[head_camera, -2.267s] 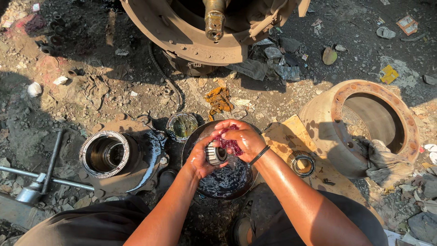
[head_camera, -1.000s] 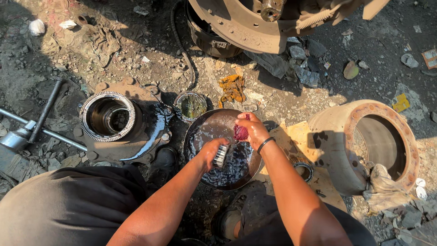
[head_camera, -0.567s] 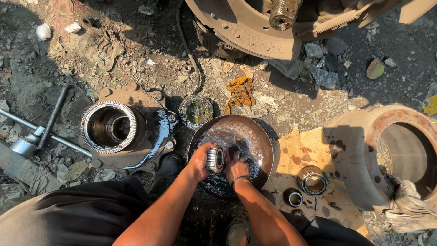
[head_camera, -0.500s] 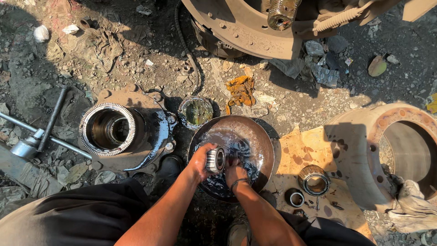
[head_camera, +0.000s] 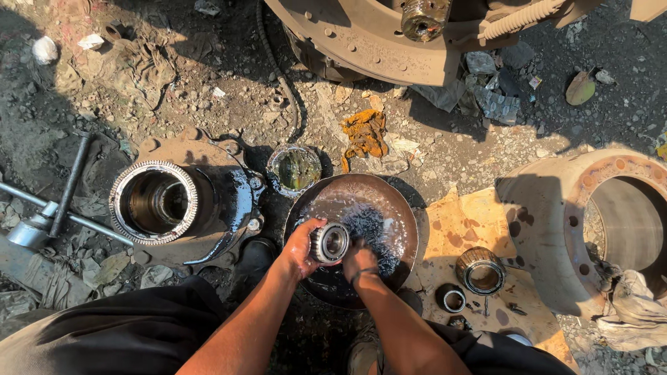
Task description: The person scrubs a cylindrical metal part with a red cloth in a shallow pan of dark liquid. They repeatedly dip the part and cloth into the liquid, scrubbing the surface and rinsing it. The person handles the part with both hands, rotating it to clean different sides.
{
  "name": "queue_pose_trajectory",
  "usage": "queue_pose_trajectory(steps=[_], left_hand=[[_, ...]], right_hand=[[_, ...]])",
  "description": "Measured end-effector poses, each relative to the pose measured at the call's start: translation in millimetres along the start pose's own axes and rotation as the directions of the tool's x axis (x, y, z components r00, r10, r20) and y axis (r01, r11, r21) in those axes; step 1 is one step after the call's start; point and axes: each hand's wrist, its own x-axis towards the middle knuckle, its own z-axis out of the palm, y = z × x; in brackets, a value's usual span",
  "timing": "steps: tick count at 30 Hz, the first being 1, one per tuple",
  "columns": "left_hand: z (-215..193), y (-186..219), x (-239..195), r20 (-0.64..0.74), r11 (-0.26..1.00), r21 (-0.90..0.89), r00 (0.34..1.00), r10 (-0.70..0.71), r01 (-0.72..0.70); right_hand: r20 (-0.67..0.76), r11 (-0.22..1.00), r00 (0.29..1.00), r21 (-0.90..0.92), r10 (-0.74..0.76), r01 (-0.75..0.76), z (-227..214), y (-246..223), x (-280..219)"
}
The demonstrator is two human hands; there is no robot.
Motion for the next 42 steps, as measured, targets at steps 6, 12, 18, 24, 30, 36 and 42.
queue_pose_trajectory(steps=[6,12,18,24,30,36,42], left_hand=[[-2,0,-6,0.093,0.998,0.042,0.995,0.045,-0.049],[-18,-13,26,-0.04,0.95,0.239,0.976,0.215,-0.199],[-50,-32,69,0.012,0.812,0.474,0.925,0.38,-0.34],[-54,-39,80,0.014,0.796,0.474,0.908,0.42,-0.376],[-39,-32,60,-0.088,0.818,0.47,0.904,0.418,-0.332],[-14,-11,30,-0.268,0.929,0.316,0.921,0.282,-0.193],[4,-8,17,-0.221,0.946,0.273,0.946,0.237,-0.174]], right_hand=[[0.387,0.76,0.867,-0.445,-0.314,0.474,-38,-22,7],[0.134,0.86,0.94,-0.378,-0.315,0.342,-30,-11,-20],[0.44,0.781,0.848,-0.399,-0.296,0.48,-46,-25,-5],[0.05,0.963,0.982,-0.195,-0.18,0.187,-38,-23,-28],[0.264,0.924,0.904,-0.093,-0.336,0.37,-24,-9,-22],[0.605,0.639,0.735,0.702,-0.305,-0.313,-149,-42,-43],[0.465,0.501,0.743,0.842,-0.481,-0.203,-222,-93,-123]])
